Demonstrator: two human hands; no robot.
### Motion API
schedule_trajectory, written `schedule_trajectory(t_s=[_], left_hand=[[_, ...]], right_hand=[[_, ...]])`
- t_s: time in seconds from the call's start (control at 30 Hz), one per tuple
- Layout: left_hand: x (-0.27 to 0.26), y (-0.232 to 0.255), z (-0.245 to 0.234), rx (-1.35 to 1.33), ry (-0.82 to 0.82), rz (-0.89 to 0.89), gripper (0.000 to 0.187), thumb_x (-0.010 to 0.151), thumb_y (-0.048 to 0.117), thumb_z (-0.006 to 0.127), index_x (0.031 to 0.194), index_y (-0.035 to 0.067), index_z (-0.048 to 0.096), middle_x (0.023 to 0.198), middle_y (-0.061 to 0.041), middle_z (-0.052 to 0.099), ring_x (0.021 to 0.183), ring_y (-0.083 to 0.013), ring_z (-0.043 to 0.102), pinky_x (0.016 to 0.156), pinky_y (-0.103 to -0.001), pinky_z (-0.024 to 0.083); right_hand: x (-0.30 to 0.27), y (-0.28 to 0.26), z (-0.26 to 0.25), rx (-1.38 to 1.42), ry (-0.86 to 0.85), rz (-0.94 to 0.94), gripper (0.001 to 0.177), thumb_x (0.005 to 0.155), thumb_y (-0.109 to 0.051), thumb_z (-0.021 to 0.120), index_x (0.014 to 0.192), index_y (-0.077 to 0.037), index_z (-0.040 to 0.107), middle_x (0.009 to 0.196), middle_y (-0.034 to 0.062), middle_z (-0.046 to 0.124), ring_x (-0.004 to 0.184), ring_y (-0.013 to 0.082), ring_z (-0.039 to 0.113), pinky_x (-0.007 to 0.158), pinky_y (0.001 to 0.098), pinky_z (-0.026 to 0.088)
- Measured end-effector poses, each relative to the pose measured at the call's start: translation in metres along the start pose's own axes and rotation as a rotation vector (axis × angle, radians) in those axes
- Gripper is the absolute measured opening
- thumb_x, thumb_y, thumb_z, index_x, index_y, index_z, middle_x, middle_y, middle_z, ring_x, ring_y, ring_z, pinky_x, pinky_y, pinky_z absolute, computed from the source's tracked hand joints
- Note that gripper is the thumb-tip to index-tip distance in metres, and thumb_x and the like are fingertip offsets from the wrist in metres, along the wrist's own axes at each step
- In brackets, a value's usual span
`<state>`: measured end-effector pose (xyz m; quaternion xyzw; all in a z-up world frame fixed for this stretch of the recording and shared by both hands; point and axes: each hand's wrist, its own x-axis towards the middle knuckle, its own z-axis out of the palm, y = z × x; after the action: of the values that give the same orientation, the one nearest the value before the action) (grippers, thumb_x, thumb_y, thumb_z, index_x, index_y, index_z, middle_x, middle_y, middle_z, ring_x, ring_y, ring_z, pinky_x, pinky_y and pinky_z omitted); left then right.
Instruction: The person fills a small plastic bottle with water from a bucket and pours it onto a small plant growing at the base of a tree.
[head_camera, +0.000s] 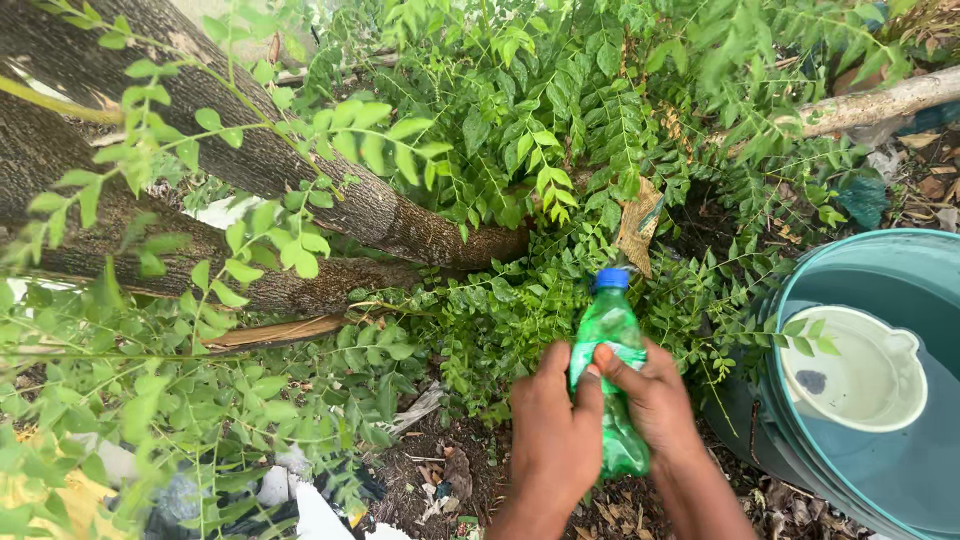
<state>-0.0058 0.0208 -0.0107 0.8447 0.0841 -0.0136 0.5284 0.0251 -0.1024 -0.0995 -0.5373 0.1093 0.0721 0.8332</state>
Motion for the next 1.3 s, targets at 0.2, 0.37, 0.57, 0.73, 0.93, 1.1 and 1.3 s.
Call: schedule_trajectory(t_s=[0.2,0.37,0.57,0.73,0.93,1.1,1.3], left_hand=[[0.0,0.003,0.002,-0.051,0.008,0.05,0.018,0.094,0.015,0.061,0.089,-0.001,0.054,0.064,-0.017,0.062,0.053,-0.031,0.064,0.052,-0.047,0.044],[0.0,-0.002,0.007,-0.096,0.039,0.054,0.017,0.093,0.014,0.062,0.092,-0.001,0.055,0.066,-0.019,0.062,0.053,-0.03,0.063,0.052,-0.046,0.044],[0.002,-0.016,0.02,-0.176,0.069,0.081,0.019,0.095,0.018,0.064,0.096,0.0,0.058,0.072,-0.014,0.066,0.059,-0.024,0.063,0.056,-0.042,0.047],[0.001,-0.019,0.022,-0.567,-0.12,0.074,0.031,0.097,0.026,0.074,0.109,0.001,0.06,0.09,-0.006,0.069,0.073,-0.0121,0.063,0.062,-0.031,0.052],[0.006,-0.027,0.03,-0.634,-0.176,-0.124,0.045,0.084,0.025,0.08,0.117,0.002,0.06,0.089,-0.005,0.07,0.065,-0.0094,0.066,0.048,-0.024,0.053],[0.02,-0.047,0.032,-0.919,-0.124,-0.182,0.046,0.084,0.023,0.078,0.12,0.0,0.061,0.092,-0.007,0.072,0.068,-0.0126,0.07,0.046,-0.027,0.057],[0.024,-0.038,0.019,-0.76,-0.127,-0.327,0.041,0.087,0.013,0.073,0.123,0.002,0.056,0.09,-0.013,0.072,0.06,-0.0197,0.072,0.04,-0.031,0.057]], right_hand=[[-0.001,-0.012,-0.006,-0.125,-0.024,-0.154,0.02,0.089,-0.012,0.074,0.104,0.0,0.069,0.087,0.0052,0.074,0.073,0.0124,0.066,0.066,0.0295,0.052],[0.004,-0.015,-0.011,-0.184,-0.094,-0.201,0.019,0.089,-0.01,0.075,0.104,0.001,0.071,0.087,0.0047,0.075,0.074,0.0107,0.065,0.067,0.0287,0.052],[0.008,-0.017,-0.019,-0.247,-0.092,-0.089,0.02,0.09,-0.015,0.073,0.102,0.001,0.071,0.083,0.0064,0.074,0.069,0.0126,0.063,0.062,0.0311,0.051],[0.015,-0.024,-0.022,0.014,-0.009,0.265,0.027,0.091,-0.027,0.069,0.098,0.0,0.07,0.079,0.0092,0.073,0.062,0.0196,0.066,0.054,0.0352,0.052],[0.016,-0.028,-0.014,0.3,-0.042,0.39,0.033,0.089,-0.037,0.062,0.097,-0.006,0.069,0.077,0.0097,0.073,0.059,0.0214,0.067,0.047,0.0352,0.053],[0.009,-0.015,-0.014,0.251,-0.109,0.255,0.028,0.098,-0.025,0.064,0.108,0.001,0.065,0.085,0.0082,0.07,0.063,0.0169,0.066,0.045,0.0345,0.05],[0.012,-0.004,-0.016,0.107,-0.047,0.206,0.027,0.092,-0.011,0.062,0.115,0.003,0.063,0.086,0.0142,0.071,0.065,0.0213,0.068,0.053,0.0341,0.056]])
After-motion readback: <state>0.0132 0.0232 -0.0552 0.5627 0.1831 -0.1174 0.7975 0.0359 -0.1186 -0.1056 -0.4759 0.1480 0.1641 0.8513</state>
